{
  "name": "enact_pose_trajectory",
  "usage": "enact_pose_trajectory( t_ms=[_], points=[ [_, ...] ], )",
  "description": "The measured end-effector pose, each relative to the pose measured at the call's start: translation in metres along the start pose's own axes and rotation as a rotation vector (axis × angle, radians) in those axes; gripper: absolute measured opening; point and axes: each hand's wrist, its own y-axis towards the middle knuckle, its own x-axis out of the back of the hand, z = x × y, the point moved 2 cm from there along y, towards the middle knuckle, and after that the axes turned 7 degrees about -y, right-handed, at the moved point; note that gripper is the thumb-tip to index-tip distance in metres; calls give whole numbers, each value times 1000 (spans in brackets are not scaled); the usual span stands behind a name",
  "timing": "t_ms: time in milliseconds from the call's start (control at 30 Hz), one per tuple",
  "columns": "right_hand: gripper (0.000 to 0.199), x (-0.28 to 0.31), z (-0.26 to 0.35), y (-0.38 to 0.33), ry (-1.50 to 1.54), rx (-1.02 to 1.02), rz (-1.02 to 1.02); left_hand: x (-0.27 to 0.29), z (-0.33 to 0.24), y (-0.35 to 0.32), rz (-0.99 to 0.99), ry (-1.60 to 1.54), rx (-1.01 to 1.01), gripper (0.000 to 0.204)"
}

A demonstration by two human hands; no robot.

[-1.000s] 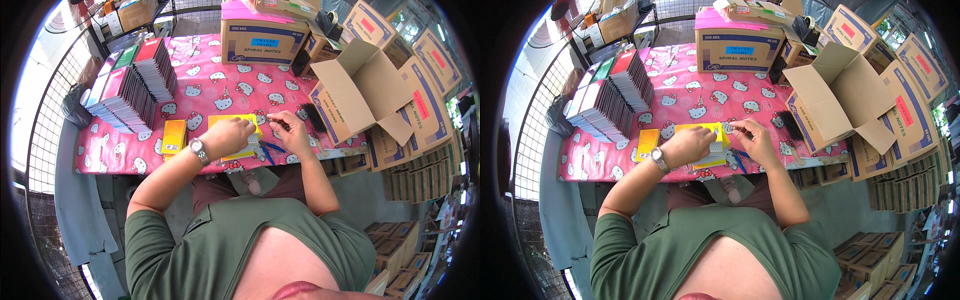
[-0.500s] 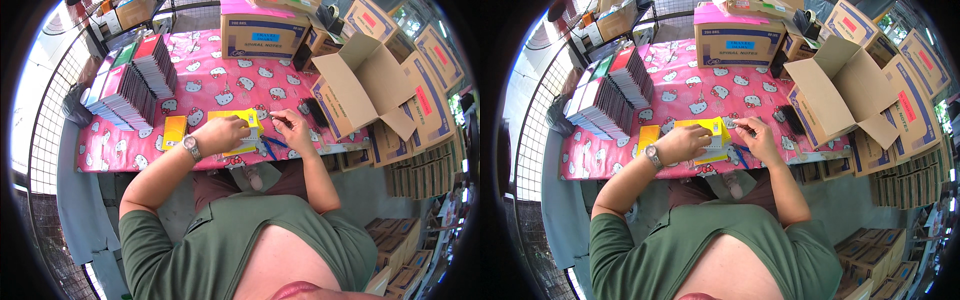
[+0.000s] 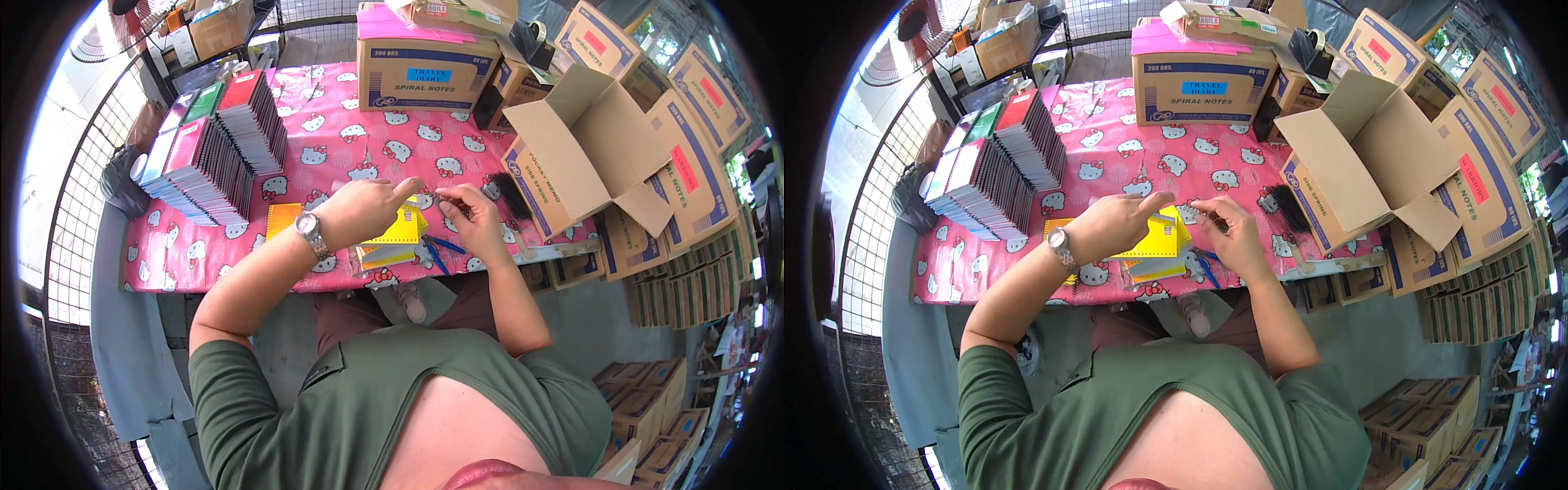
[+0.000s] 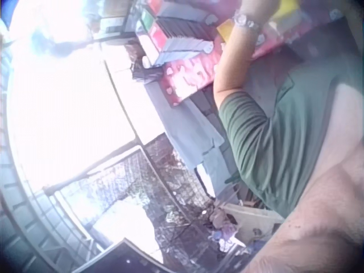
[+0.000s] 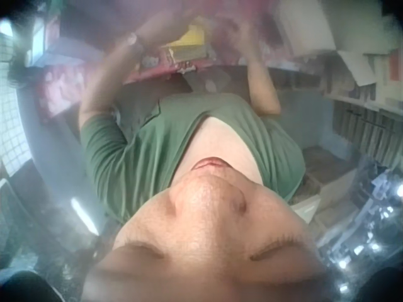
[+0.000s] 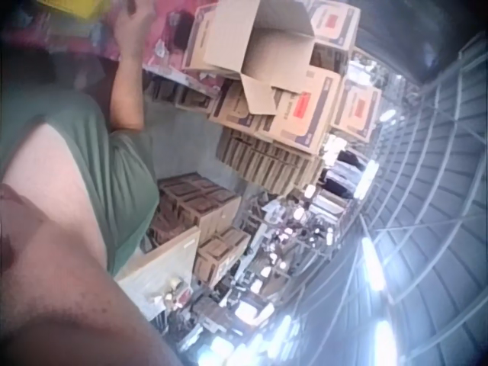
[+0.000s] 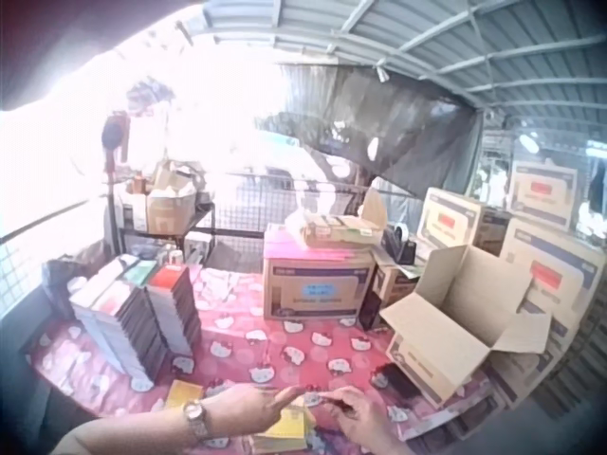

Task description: The person assembles notebooks by threading a spiral coil through pre-punched holes in the covers and pages, then trims the excess wire with pliers.

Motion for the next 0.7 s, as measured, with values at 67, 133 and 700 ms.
enact_pose_trajectory(
  t_ms=[67,133,700],
  points=[
    [23,1,9,6,-60,66,-38,-10,3,3,-105,29,-78,38],
    [24,3,14,9,-108,108,-52,-27,5,7,-188,87,-117,35],
    [17,13,-4,17,62,-35,286,-34,0,18,-285,90,-23,17]
  ],
)
